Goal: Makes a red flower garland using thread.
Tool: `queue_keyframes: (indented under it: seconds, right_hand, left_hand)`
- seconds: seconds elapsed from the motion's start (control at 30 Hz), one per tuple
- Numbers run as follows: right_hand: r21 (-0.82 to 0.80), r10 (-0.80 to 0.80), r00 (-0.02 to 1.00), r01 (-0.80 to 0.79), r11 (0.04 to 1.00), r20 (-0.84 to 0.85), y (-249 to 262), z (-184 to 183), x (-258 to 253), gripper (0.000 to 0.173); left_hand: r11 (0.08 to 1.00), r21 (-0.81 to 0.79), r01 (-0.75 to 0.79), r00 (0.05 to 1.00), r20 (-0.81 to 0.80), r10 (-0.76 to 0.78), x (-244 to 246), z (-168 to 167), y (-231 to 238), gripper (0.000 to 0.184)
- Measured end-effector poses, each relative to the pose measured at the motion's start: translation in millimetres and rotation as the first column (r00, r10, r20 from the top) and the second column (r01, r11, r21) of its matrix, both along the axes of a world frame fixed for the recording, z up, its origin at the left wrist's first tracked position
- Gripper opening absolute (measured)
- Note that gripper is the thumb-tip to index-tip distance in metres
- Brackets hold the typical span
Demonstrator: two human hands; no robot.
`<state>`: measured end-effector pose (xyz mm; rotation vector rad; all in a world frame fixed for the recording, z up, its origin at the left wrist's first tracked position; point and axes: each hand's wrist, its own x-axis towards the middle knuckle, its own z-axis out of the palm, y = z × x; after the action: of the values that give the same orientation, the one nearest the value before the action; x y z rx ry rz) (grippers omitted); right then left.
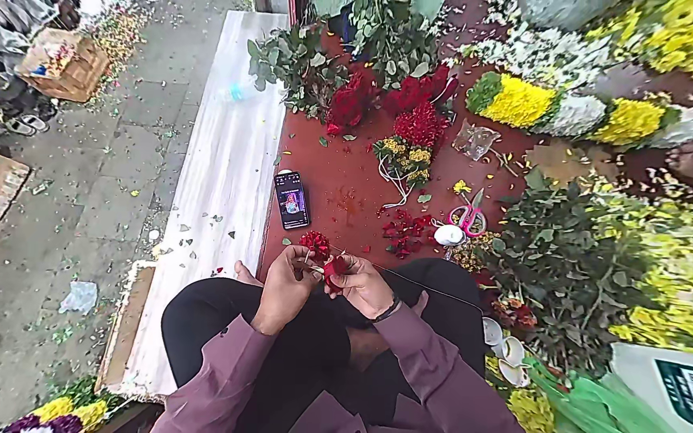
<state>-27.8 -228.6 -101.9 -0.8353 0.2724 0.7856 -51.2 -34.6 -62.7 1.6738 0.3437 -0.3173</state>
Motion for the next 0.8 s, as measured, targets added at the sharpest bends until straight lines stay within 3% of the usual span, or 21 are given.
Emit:
queue_keyframes:
  seconds: [0.13, 0.53, 0.6, 0.7, 0.8]
  right_hand:
    - [-0.050, 0.001, 0.999, 0.001, 0.999, 0.046, 3.4, -1.4, -2.5, 0.016]
    - [0.310, 0.117, 0.993, -0.105, 0.945, -0.022, -8.2, -24.4, 4.8, 0.018]
    - [0.214, 0.101, 0.992, -0.114, 0.970, 0.073, -6.9, -19.3, 4.4, 0.029]
    - [-0.077, 0.142, 0.934, -0.123, 0.989, 0.329, -5.9, -2.1, 7.8, 0.050]
    - [-0.218, 0.170, 0.856, -0.069, 0.974, 0.489, -5.1, 4.9, 5.5, 0.037]
  left_hand:
    - [0.998, 0.068, -0.002, 1.000, 0.015, 0.001, -2.9, -5.6, 0.0, 0.039]
    - [0.980, -0.197, 0.020, 0.996, -0.076, -0.036, 3.8, 1.5, 3.8, 0.037]
    - [0.981, -0.192, 0.004, 0.997, -0.078, -0.019, 3.2, -0.8, 4.1, 0.036]
    - [0.995, -0.102, -0.016, 0.996, -0.090, 0.007, 2.6, -1.3, 2.5, 0.039]
    - [0.995, -0.084, -0.053, 0.993, -0.106, 0.044, 0.9, -0.9, -0.9, 0.041]
